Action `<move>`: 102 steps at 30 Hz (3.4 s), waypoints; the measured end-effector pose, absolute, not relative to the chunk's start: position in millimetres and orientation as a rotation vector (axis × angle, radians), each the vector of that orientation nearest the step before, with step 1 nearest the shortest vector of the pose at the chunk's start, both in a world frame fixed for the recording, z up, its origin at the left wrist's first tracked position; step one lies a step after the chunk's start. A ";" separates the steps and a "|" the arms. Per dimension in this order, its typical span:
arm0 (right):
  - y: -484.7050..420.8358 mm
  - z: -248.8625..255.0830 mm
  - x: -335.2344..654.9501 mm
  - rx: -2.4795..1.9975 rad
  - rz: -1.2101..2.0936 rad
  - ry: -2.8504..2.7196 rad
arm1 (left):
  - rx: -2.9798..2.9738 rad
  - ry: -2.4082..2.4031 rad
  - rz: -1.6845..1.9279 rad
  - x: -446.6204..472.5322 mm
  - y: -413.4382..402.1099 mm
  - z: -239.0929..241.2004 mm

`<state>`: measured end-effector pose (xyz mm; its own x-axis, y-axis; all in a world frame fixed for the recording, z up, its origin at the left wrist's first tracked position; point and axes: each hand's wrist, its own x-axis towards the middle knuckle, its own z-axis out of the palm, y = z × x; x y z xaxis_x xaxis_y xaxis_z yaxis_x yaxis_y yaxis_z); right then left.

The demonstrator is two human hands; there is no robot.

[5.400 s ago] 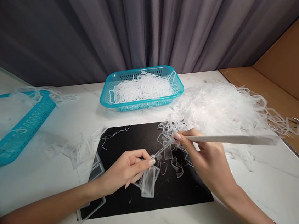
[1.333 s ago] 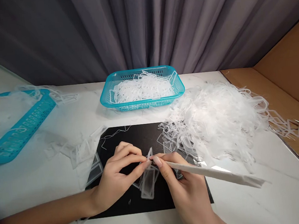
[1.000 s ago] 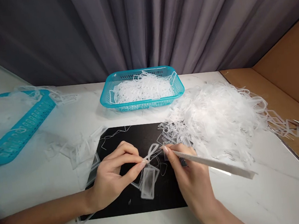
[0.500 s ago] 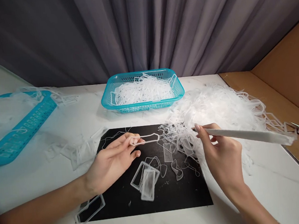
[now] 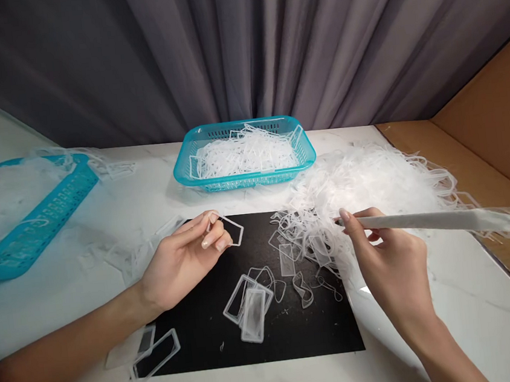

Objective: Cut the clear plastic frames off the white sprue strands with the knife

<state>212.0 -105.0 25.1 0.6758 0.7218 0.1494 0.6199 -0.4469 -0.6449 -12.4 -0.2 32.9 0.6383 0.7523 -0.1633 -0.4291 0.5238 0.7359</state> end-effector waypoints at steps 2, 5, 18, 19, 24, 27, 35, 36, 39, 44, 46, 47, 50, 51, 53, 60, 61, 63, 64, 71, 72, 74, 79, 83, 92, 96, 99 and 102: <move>-105.3 25.7 212.1 -2.185 0.132 -1.022 | 0.684 0.507 0.726 -12.0 0.5 34.0; -106.2 25.9 211.2 -2.101 0.030 -1.052 | 0.766 0.486 0.720 -13.0 8.6 38.6; -111.7 23.2 201.1 -1.860 -0.180 -1.238 | 2.913 0.665 0.450 -14.3 174.4 80.6; -111.1 22.3 200.7 -1.853 -0.183 -1.243 | 2.966 0.633 0.385 -13.2 182.5 78.7; -109.5 20.2 200.4 -1.841 -0.168 -1.237 | 3.046 0.564 0.482 -7.3 192.9 77.4; -111.2 21.7 199.5 -1.821 -0.144 -1.240 | 3.054 0.522 0.546 -2.7 191.5 82.3; -112.8 25.8 195.8 -1.832 -0.140 -1.260 | 2.944 0.227 0.777 -2.1 71.8 70.5; -112.3 26.2 195.3 -1.833 -0.134 -1.264 | 2.980 0.045 0.590 -5.2 44.9 63.7; -111.6 27.6 193.5 -1.823 -0.107 -1.273 | 3.041 -0.276 0.325 -16.7 -17.3 39.6; -112.9 32.1 188.3 -1.792 0.029 -1.230 | 3.011 -0.152 0.329 -27.5 -36.3 11.8; -113.1 34.0 187.1 -1.791 0.156 -1.187 | 2.940 -0.128 0.297 -28.0 -32.5 11.1; -112.9 34.4 186.9 -1.797 0.256 -1.157 | 2.875 -0.101 0.265 -27.8 -31.2 12.9; -111.2 33.7 187.8 -1.719 0.706 -1.036 | 2.535 0.121 0.263 -25.5 -29.2 23.5; -110.4 33.1 188.0 -1.655 0.881 -0.994 | 2.387 0.244 0.304 -24.3 -28.6 27.7; -108.8 32.7 187.6 -1.510 1.197 -0.916 | 2.092 0.497 0.351 -21.0 -26.6 35.5; -106.5 37.1 181.8 -1.266 1.643 -0.761 | 1.509 0.847 0.293 -9.6 -23.0 42.1; -106.5 37.2 181.9 -1.296 1.634 -0.782 | 1.467 0.851 0.304 -8.8 -23.3 41.1; -106.5 36.8 182.8 -1.397 1.581 -0.856 | 1.426 0.860 0.337 -7.9 -23.2 39.5; -106.5 36.3 183.3 -1.447 1.548 -0.899 | 1.425 0.866 0.346 -7.8 -22.7 39.3; -106.5 32.0 182.3 -1.526 1.332 -1.089 | 1.647 0.976 0.383 -12.6 -11.6 47.3; -106.3 32.6 182.2 -1.515 1.364 -1.082 | 1.711 0.983 0.390 -14.1 -9.7 48.0; -105.7 34.4 183.0 -1.465 1.456 -1.038 | 1.900 0.952 0.429 -17.5 -6.0 48.3; -103.0 30.9 188.3 -1.435 1.586 -0.917 | 2.291 0.599 0.508 -22.6 -1.9 46.7; -103.7 23.4 185.9 -1.698 1.165 -1.008 | 2.116 0.742 0.317 -20.6 -3.3 48.3; -110.8 32.6 165.4 -1.422 1.448 -0.805 | 1.225 0.828 0.183 -14.3 -2.5 45.4; -109.5 30.4 166.0 -1.329 1.658 -0.603 | 1.243 0.822 0.309 -11.6 -13.4 41.8; -108.1 28.9 168.0 -1.271 1.733 -0.476 | 1.306 0.811 0.325 -10.5 -21.7 41.1; -107.1 27.1 166.9 -1.177 1.800 -0.426 | 1.366 0.818 0.300 -10.2 -28.1 40.3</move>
